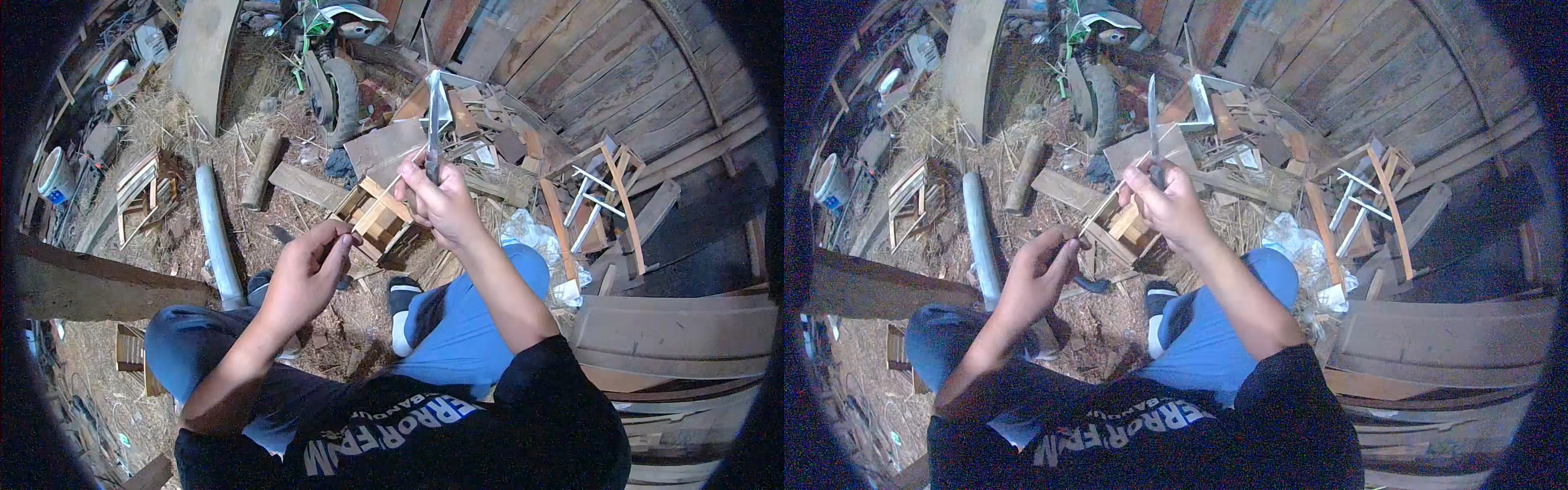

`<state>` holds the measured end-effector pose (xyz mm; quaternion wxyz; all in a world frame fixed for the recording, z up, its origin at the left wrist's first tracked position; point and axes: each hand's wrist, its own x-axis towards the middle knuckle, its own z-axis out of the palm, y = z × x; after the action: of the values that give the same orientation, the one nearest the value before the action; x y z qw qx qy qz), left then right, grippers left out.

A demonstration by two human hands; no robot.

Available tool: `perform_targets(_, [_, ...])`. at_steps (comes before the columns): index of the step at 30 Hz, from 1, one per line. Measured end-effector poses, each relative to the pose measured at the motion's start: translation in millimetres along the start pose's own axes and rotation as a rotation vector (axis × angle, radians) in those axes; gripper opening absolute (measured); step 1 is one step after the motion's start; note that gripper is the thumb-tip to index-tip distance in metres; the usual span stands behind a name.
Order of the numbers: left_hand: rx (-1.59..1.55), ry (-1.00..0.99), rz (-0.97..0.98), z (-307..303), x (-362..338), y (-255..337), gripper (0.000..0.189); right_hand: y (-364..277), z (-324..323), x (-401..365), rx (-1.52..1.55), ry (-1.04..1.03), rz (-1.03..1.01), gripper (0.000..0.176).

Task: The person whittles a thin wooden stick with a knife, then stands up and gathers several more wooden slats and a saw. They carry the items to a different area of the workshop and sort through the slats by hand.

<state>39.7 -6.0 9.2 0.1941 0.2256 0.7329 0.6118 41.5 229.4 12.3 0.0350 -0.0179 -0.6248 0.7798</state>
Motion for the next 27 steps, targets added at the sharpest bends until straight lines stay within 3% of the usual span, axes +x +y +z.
perform_targets(6, [-0.015,0.026,0.008,-3.5,-3.3,8.2,0.014,-3.6,-9.1,-3.0,0.107,-0.009,-0.039,0.014])
perform_targets(9, [0.016,0.043,0.009,-5.1,-5.4,8.8,0.013,-2.4,-12.2,-1.9,-0.113,0.06,-0.153,0.014])
perform_targets(13, [0.029,0.059,0.015,-6.8,-7.5,7.7,0.012,3.7,-18.8,-1.2,-0.693,0.204,-0.348,0.022])
perform_targets(16, [0.152,0.109,0.132,-6.9,-7.2,8.3,0.012,4.6,-11.9,-1.2,-0.989,0.283,-0.566,0.02])
perform_targets(19, [0.057,0.108,0.019,-5.4,-7.3,7.3,0.011,5.9,5.9,-10.5,-1.158,0.259,-0.579,0.011])
perform_targets(23, [0.077,0.174,0.07,-3.5,-5.5,5.7,0.011,15.9,22.4,-16.2,-1.127,0.11,-0.661,0.014])
perform_targets(27, [0.072,0.139,-0.011,-7.9,-7.1,10.3,0.013,10.5,18.8,-11.0,-1.182,0.267,-0.574,0.014])
